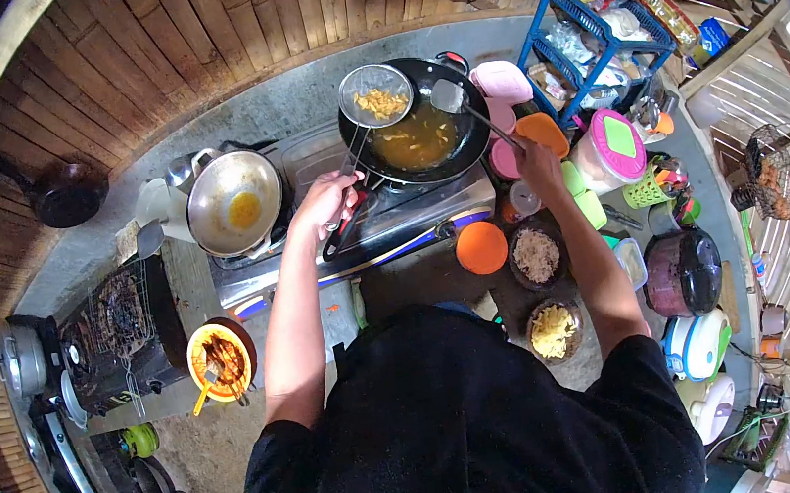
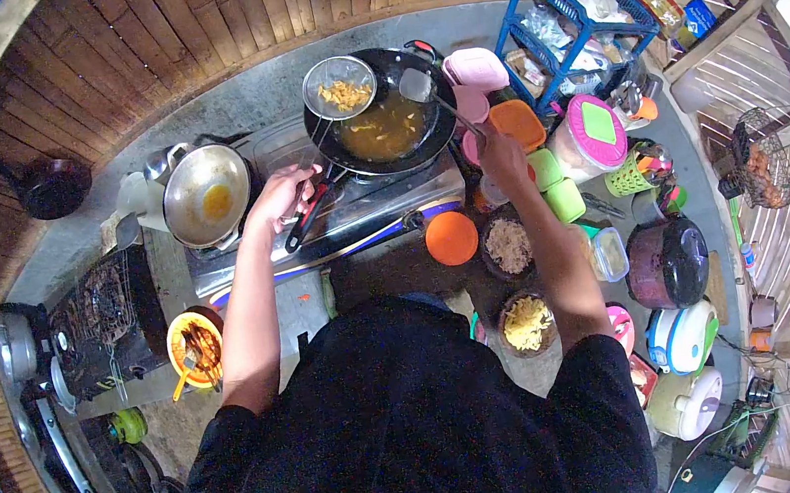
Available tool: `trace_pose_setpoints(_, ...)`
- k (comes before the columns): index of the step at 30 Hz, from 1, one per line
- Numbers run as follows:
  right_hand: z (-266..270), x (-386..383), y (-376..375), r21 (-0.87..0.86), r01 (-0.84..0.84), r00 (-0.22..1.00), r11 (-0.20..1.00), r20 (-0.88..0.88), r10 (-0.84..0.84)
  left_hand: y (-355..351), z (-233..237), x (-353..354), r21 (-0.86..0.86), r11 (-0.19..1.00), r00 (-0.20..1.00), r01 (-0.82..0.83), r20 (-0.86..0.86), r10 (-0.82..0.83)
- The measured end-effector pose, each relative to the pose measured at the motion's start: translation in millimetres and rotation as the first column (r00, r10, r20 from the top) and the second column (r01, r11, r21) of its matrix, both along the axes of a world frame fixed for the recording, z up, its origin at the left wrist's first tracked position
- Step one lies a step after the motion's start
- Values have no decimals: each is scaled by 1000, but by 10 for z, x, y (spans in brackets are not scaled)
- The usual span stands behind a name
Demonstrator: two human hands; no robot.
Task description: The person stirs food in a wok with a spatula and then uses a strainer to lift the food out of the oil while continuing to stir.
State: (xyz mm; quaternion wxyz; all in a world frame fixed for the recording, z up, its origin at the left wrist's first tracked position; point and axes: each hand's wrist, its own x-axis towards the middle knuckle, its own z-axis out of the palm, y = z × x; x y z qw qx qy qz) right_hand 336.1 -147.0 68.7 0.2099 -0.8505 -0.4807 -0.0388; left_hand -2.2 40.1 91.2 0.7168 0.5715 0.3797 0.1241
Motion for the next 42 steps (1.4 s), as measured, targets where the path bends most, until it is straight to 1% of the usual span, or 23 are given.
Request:
trace_pose_setpoints(2,-48,-34,23,36,-12,1000,999,-12,13,14,-24,8,-81,997,998,-18,59,23)
trace_pose_setpoints(4,-95,-48,69,76,-23,999,997,-22,24,24,-13,13,-71,997,999,-14,50,18)
trace_pose_setpoints(6,-163,-42,141,164,-117,991,980,-48,126,32,-10,15,-63,998,999,-16,41,19)
trace_pose_setpoints(7,-199,-27,163,164,-118,991,979,-48,127,36,-14,14,-43,999,999,-12,33,14)
trace_pose_setpoints(10,-246,-24,215,71,-163,984,984,-55,167,44,-9,-7,-33,999,999,-13,28,14)
trace_pose_setpoints(12,-244,-55,209,-5,-129,965,992,-232,124,42,0,-22,-44,999,999,-15,32,16)
trace_pose_setpoints(13,-230,-75,177,-6,-130,965,992,-232,125,40,5,-31,-43,999,999,-13,30,14)
trace_pose_setpoints(15,-197,-109,93,84,-276,941,957,-177,287,50,-1,-37,-43,999,1000,-12,27,13)
trace_pose_setpoints(16,-186,-129,64,82,-277,941,957,-179,287,61,-13,-36,-39,999,999,-13,32,15)
trace_pose_setpoints(18,-126,-179,14,53,-288,889,956,-357,287,74,-23,-29,-39,999,999,-13,34,14)
trace_pose_setpoints(19,-70,-202,-10,50,-285,889,957,-361,283,75,-24,-28,-46,999,999,-15,43,17)
trace_pose_setpoints(21,49,-238,-59,-61,-334,818,941,-515,257,61,-37,-25,-64,998,998,-24,61,28)
trace_pose_setpoints(22,55,-225,-73,-62,-332,818,941,-517,254,59,-44,-22,-65,998,998,-22,60,26)
trace_pose_setpoints(24,81,-196,-87,-72,-472,793,878,-471,388,56,-50,-20,-41,999,998,-23,57,26)
trace_pose_setpoints(25,97,-198,-95,-72,-471,793,879,-471,387,55,-50,-19,-41,999,998,-22,56,24)
trace_pose_setpoints(27,154,-209,-115,-103,-338,722,935,-665,188,49,-46,-19,-36,999,998,-19,58,21)
trace_pose_setpoints(31,420,-236,-186,-167,-291,743,942,-660,112,27,-17,-28,-25,999,999,-38,35,39)
trace_pose_setpoints(33,334,-67,-264,-15,-515,798,857,-372,474,28,-14,-31,-35,997,998,-62,17,63)
trace_pose_setpoints(34,472,-107,-258,-15,-516,798,857,-371,474,34,-20,-36,-35,997,998,-63,18,64)
trace_pose_setpoints(36,757,-134,-266,-157,-284,782,946,-608,133,40,-22,-43,-1,998,998,-61,-9,61)
trace_pose_setpoints(39,586,219,-272,-67,-242,716,968,-686,132,26,-27,-38,17,998,998,-65,-16,65)
trace_pose_setpoints(40,776,115,-276,-69,-241,715,968,-687,129,29,-50,-37,15,998,998,-63,-16,64)
trace_pose_setpoints(42,1155,-29,-306,-103,-163,835,981,-544,81,28,-63,-32,-16,998,998,-53,18,53)
